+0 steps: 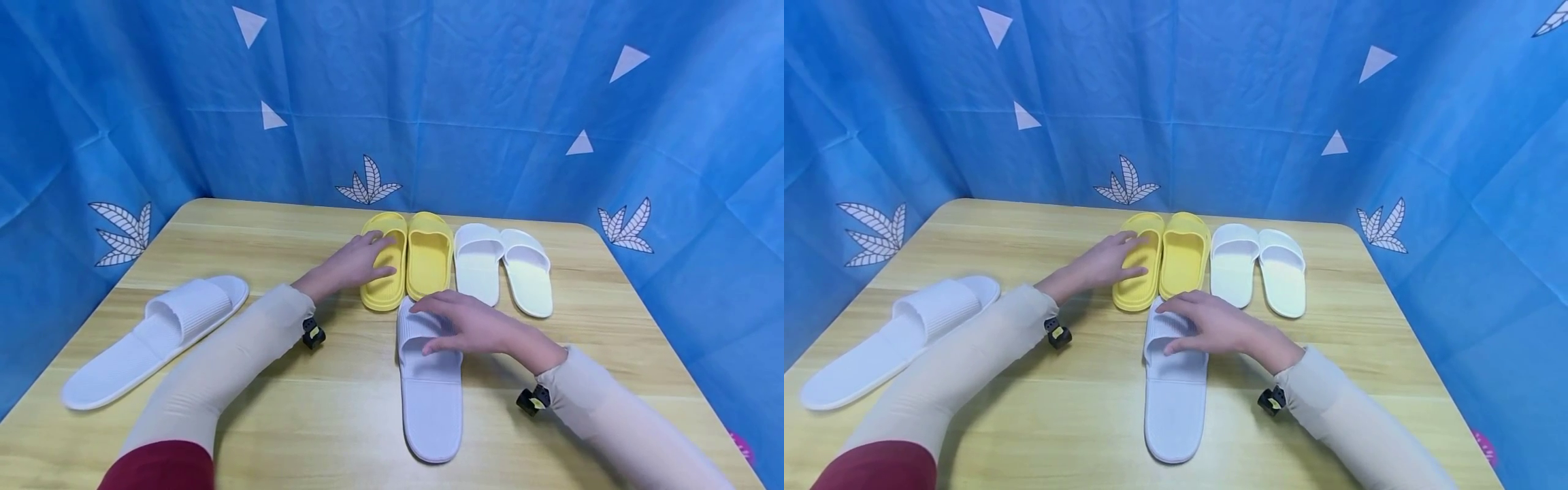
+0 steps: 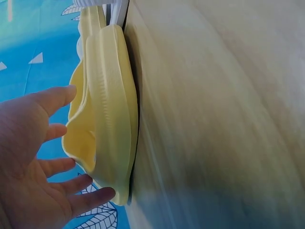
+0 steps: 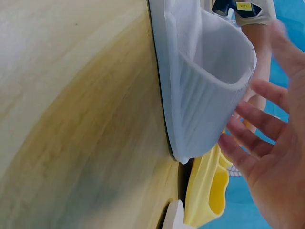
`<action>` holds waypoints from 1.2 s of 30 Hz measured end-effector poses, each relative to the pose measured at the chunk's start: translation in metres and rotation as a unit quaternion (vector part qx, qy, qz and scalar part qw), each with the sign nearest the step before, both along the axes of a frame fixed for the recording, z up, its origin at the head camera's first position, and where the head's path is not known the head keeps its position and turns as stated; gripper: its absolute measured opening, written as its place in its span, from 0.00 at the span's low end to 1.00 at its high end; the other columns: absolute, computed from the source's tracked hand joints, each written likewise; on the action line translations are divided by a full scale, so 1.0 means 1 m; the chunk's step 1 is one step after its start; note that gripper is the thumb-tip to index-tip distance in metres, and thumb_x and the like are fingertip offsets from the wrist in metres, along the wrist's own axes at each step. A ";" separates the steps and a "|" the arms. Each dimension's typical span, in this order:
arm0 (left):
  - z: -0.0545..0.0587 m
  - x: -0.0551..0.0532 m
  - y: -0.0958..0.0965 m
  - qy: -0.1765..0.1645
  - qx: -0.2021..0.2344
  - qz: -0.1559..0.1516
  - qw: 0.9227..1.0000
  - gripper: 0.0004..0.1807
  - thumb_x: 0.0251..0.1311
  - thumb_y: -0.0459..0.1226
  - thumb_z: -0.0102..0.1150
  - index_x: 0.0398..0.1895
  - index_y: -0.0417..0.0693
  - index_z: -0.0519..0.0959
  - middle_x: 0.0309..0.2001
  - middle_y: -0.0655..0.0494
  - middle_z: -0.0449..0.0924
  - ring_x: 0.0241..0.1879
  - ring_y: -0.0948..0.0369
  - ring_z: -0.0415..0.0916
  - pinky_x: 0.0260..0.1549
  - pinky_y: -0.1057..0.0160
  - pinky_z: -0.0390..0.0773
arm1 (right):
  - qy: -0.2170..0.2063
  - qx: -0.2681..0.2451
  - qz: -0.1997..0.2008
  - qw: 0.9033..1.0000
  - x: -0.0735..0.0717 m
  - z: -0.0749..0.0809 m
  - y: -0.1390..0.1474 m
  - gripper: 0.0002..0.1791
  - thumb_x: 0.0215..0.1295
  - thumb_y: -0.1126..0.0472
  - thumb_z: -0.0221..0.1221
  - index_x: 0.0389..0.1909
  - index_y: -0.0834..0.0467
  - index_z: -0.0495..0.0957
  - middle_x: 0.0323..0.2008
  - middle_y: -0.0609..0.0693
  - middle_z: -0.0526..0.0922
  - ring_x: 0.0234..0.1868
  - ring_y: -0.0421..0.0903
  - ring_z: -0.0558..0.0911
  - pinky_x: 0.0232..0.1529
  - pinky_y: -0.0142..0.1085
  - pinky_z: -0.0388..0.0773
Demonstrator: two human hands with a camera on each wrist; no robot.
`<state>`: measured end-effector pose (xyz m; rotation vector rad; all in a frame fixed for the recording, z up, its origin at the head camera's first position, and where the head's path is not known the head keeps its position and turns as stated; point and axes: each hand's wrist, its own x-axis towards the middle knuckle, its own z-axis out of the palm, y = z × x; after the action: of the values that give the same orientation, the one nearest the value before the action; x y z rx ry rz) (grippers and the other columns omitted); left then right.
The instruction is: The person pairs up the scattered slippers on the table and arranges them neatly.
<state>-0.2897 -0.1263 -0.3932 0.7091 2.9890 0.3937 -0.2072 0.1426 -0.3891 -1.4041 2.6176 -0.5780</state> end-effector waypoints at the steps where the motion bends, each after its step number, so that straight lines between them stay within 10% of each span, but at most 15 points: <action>1: 0.000 0.001 0.000 -0.001 0.000 0.000 1.000 0.38 0.66 0.57 0.55 0.75 0.56 0.59 0.73 0.39 0.53 0.68 0.39 0.57 0.66 0.43 0.60 | 0.003 0.001 0.002 1.000 0.000 0.000 0.001 0.37 0.60 0.32 0.59 0.66 0.48 0.71 0.64 0.48 0.73 0.65 0.48 0.70 0.65 0.46 0.66; 23: 0.001 0.002 0.006 -0.004 -0.001 -0.003 1.000 0.37 0.66 0.58 0.54 0.74 0.55 0.62 0.73 0.39 0.53 0.69 0.40 0.56 0.68 0.45 0.56 | -0.058 0.022 0.068 0.996 0.014 0.010 0.030 0.28 0.57 0.56 0.67 0.61 0.46 0.74 0.64 0.44 0.72 0.67 0.46 0.67 0.67 0.44 0.63; 36: 0.008 0.013 -0.014 0.016 0.024 0.012 1.000 0.36 0.65 0.56 0.57 0.73 0.54 0.64 0.73 0.44 0.56 0.68 0.42 0.57 0.67 0.44 0.58 | -0.003 0.004 -0.009 1.000 0.034 0.005 0.026 0.35 0.61 0.33 0.58 0.64 0.47 0.71 0.65 0.49 0.70 0.66 0.48 0.68 0.65 0.47 0.66</action>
<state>-0.2770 -0.1403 -0.3856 0.6916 3.0295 0.4603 -0.1727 0.1687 -0.3844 -1.3764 2.6277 -0.5723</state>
